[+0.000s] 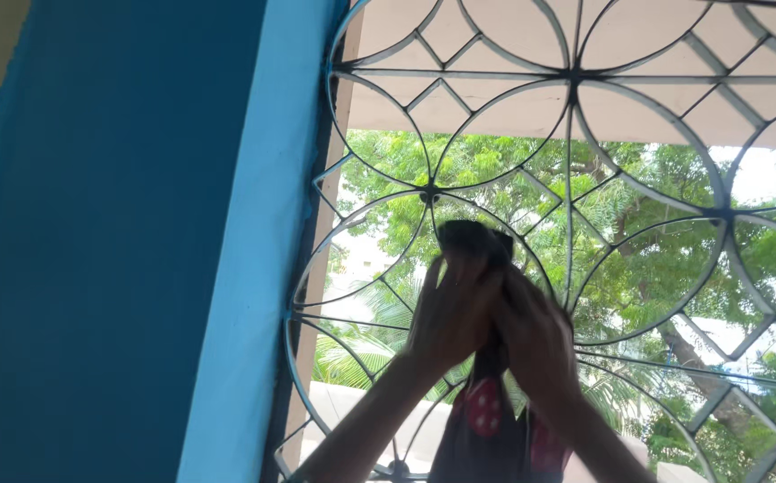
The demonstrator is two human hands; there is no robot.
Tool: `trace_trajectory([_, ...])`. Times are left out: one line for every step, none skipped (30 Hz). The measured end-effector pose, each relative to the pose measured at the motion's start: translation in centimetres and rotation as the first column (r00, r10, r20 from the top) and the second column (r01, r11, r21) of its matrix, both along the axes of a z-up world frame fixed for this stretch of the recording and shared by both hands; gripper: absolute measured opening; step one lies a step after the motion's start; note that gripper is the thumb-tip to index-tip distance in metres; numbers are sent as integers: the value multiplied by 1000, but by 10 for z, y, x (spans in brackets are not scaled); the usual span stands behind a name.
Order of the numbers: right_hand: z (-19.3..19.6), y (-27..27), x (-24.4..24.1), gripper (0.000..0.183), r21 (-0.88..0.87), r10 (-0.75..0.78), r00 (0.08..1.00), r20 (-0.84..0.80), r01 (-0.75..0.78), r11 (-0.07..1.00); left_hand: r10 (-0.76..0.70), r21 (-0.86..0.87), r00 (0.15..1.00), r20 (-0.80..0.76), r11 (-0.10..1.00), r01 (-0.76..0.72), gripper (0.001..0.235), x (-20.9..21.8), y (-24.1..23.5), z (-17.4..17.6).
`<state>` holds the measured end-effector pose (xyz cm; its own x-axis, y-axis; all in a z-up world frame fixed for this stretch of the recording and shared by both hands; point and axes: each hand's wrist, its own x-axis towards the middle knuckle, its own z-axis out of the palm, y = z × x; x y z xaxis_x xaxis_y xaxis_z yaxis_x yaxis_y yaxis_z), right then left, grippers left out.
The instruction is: The person wipes a metal window grille with a dark cloth, moving methodically across the decorative bars. The hands reach upward and across the grille, cleaning different sections in sequence.
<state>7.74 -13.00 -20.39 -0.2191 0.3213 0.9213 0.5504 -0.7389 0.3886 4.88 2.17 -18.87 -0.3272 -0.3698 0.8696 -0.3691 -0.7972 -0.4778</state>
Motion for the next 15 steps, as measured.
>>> trace_trajectory([-13, -2, -2, 47, -18, 23, 999, 28, -22, 1000, -3, 0, 1000, -25, 1000, 3, 51, -2, 0, -14])
trace_trajectory([-26, -6, -5, 50, -34, 43, 998, 55, -41, 999, -9, 2, 999, -51, 1000, 9, 51, -3, -3, -26])
trace_trajectory([-34, -12, -9, 54, -51, 63, 995, 81, -59, 997, -15, 5, 997, -77, 1000, 15, 51, -5, -7, -34])
trace_trajectory([-37, -20, -12, 56, -79, 94, 994, 49, -90, 993, -30, 20, 995, -95, 999, 32, 52, -6, -11, -38])
trace_trajectory([-37, -30, -16, 59, -106, 125, 992, 16, -123, 987, -45, 36, 992, -114, 998, 49, 54, -8, -16, -39])
trace_trajectory([-32, -36, -19, 62, -134, 159, 987, -16, -159, 978, -56, 50, 990, -131, 997, 63, 56, -9, -21, -37])
trace_trajectory([-22, -45, -22, 54, -109, 145, 989, 2, -144, 984, -97, 40, 994, -53, 994, 99, 54, -10, -26, -30])
trace_trajectory([-9, -57, -25, 46, -81, 128, 992, 15, -126, 989, -141, 37, 990, 20, 989, 140, 53, -9, -33, -20])
trace_trajectory([5, -64, -27, 39, -53, 110, 994, 28, -108, 993, -184, 38, 979, 93, 983, 181, 52, -9, -40, -11])
trace_trajectory([18, -69, -28, 40, -38, 69, 993, 95, -66, 997, -206, -17, 978, 29, 978, 207, 53, -6, -52, -2])
trace_trajectory([35, -75, -28, 41, -21, 27, 987, 161, -24, 999, -231, -73, 972, -35, 971, 228, 55, -3, -65, 11])
trace_trajectory([46, -77, -28, 43, -4, -11, 973, 230, 12, 1000, -253, -128, 963, -92, 962, 241, 57, 0, -75, 18])
trace_trajectory([50, -77, -27, 42, -13, 16, 973, 231, -13, 1000, -218, -151, 975, -50, 966, 209, 59, 2, -83, 17])
trace_trajectory([54, -79, -26, 41, -22, 40, 971, 237, -36, 999, -184, -172, 983, -3, 968, 181, 61, 4, -91, 16])
trace_trajectory([55, -81, -24, 40, -30, 64, 968, 243, -58, 998, -148, -194, 988, 43, 969, 153, 62, 6, -97, 14])
